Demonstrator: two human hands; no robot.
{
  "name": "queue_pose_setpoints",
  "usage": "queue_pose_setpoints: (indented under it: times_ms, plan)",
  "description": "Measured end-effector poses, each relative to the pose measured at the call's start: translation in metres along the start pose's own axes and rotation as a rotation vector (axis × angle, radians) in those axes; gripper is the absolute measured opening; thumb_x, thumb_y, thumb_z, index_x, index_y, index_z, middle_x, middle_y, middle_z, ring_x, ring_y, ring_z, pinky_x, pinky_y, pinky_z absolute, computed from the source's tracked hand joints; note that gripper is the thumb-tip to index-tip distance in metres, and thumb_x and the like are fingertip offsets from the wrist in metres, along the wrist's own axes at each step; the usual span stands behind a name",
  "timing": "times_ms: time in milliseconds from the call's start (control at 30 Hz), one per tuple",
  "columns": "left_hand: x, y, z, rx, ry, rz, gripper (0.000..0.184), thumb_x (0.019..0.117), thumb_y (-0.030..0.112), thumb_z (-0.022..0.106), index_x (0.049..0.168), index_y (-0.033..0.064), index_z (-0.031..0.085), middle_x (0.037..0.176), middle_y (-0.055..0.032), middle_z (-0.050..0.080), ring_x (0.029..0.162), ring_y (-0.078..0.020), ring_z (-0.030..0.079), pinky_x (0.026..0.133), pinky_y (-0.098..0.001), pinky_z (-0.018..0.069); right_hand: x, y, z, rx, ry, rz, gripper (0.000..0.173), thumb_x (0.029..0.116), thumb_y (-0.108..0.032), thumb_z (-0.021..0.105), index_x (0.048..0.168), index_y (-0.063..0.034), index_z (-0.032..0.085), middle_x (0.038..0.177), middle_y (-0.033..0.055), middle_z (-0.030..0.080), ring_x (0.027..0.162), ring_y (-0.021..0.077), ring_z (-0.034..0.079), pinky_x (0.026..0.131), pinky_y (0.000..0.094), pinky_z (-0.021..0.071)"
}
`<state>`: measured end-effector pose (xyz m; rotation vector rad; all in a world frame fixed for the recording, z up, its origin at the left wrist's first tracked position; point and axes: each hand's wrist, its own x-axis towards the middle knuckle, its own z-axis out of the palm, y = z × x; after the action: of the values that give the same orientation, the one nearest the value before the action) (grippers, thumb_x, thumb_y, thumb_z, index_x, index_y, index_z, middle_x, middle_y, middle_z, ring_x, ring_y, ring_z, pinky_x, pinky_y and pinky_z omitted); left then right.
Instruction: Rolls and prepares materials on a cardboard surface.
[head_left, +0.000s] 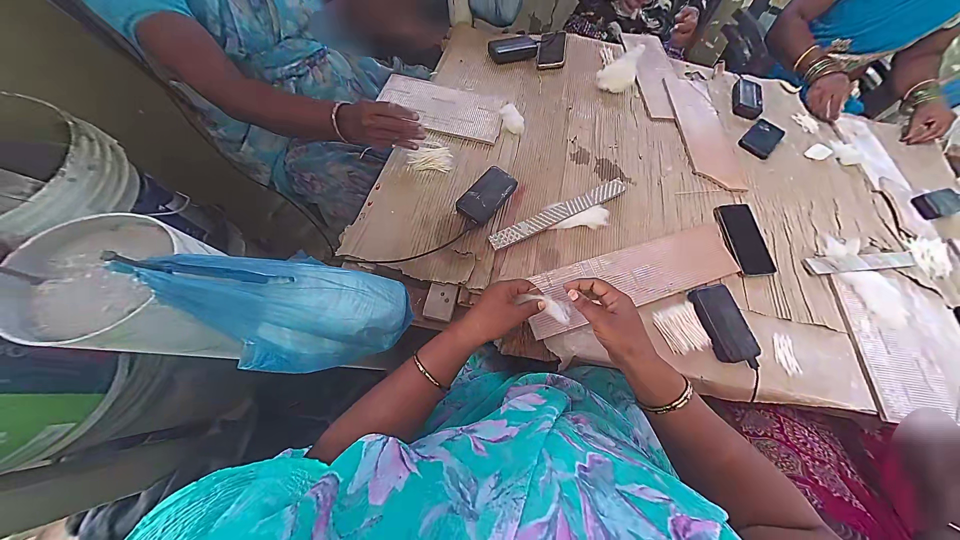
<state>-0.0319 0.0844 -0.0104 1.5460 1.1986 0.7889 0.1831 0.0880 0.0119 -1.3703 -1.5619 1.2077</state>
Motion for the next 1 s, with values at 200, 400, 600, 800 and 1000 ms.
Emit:
queue_pose_setpoints:
  times_ms: [200,400,600,800,1000]
  plan:
    - [-0.009,0.0,-0.008,0.002,0.02,0.006,0.014,0.0956,0.015,0.074,0.102,0.0035,0.069,0.084,-0.0049,0.065,0.073,-0.0106,0.059,0.07,-0.0312,0.0504,0.002,-0.008,0.018,-0.185,-0.157,0.019,0.016,0.0958,-0.014,0.072,0.111,-0.0067,0.073,0.102,0.0034,0.072,0.087,0.009,0.065,0.079,0.0307,0.0535]
    - [-0.013,0.003,-0.018,-0.055,0.002,0.018,0.015,0.1012,0.015,0.067,0.11,0.0027,0.067,0.092,-0.0073,0.067,0.081,-0.0122,0.061,0.077,-0.0328,0.0519,0.001,-0.013,0.029,-0.153,-0.051,0.04,0.012,0.0953,-0.01,0.072,0.105,-0.0044,0.073,0.091,0.0035,0.071,0.076,0.0071,0.062,0.072,0.0262,0.0521]
    - [-0.009,0.002,-0.016,-0.09,0.063,0.034,0.014,0.1019,0.017,0.066,0.102,0.0032,0.068,0.085,-0.0043,0.065,0.075,-0.0097,0.058,0.073,-0.0307,0.0491,0.002,-0.015,0.034,-0.121,-0.008,0.033,0.01,0.0963,-0.012,0.071,0.103,-0.005,0.073,0.09,0.0018,0.07,0.077,0.0049,0.062,0.072,0.024,0.0514]
    - [-0.005,-0.001,-0.015,-0.007,0.236,-0.037,0.017,0.1044,0.017,0.062,0.105,0.0009,0.068,0.09,-0.0121,0.067,0.08,-0.0215,0.063,0.077,-0.044,0.0515,0.006,-0.009,0.042,-0.015,0.092,0.019,0.003,0.0936,-0.003,0.071,0.091,-0.0033,0.07,0.077,-0.0018,0.065,0.069,0.0018,0.058,0.067,0.0195,0.0489]
    - [0.016,-0.038,-0.033,0.003,0.307,-0.213,0.026,0.1073,0.019,0.057,0.117,-0.0037,0.065,0.107,-0.0204,0.067,0.097,-0.0305,0.065,0.091,-0.0511,0.0506,0.016,0.005,0.022,0.104,0.244,0.187,0.004,0.0968,-0.006,0.068,0.097,-0.0023,0.069,0.082,-0.0021,0.066,0.071,0.0019,0.057,0.067,0.0196,0.0481]
